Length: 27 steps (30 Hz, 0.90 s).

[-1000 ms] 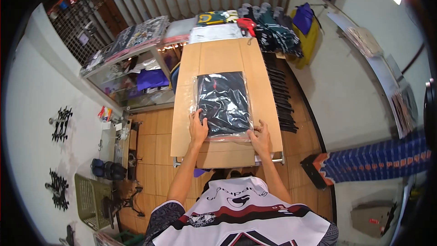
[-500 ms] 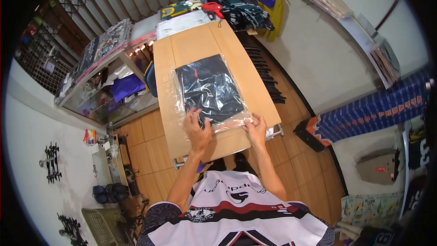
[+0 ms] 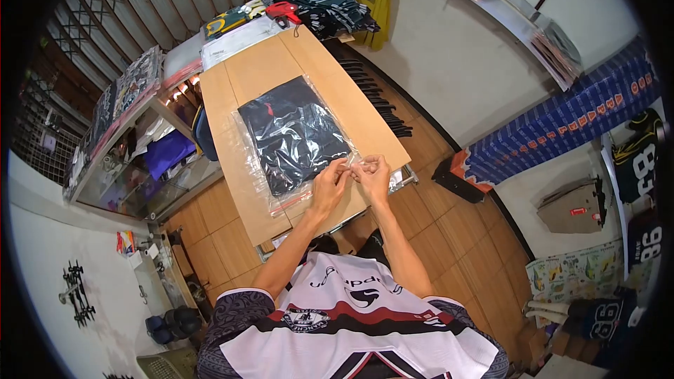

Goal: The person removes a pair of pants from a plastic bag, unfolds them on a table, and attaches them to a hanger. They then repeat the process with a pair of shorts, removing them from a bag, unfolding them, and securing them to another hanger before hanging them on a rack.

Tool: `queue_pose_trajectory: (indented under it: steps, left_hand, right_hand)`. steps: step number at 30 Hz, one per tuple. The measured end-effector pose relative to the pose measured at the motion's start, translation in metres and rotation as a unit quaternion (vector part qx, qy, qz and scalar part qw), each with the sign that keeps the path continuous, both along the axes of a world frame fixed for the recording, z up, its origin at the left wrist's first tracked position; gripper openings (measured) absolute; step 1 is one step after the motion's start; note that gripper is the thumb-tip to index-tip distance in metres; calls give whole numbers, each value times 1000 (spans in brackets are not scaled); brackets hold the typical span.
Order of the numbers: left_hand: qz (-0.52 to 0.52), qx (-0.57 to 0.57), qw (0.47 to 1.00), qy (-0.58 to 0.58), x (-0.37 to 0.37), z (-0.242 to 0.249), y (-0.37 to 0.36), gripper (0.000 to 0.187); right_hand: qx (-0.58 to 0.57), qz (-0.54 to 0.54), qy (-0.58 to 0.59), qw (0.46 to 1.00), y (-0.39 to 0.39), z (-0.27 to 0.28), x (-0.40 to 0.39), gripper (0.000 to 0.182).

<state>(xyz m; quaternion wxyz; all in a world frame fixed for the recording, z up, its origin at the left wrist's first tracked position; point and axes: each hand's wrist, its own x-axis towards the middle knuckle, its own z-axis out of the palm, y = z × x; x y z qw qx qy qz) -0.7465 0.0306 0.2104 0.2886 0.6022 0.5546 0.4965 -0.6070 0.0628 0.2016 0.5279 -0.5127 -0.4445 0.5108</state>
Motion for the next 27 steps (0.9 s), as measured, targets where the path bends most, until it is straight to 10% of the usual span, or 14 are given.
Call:
queue_pose_trajectory:
  steps: [27]
  left_hand:
    - [20, -13, 996, -81, -4, 4, -1, 29]
  right_hand:
    - [63, 22, -34, 997, -5, -12, 0, 25]
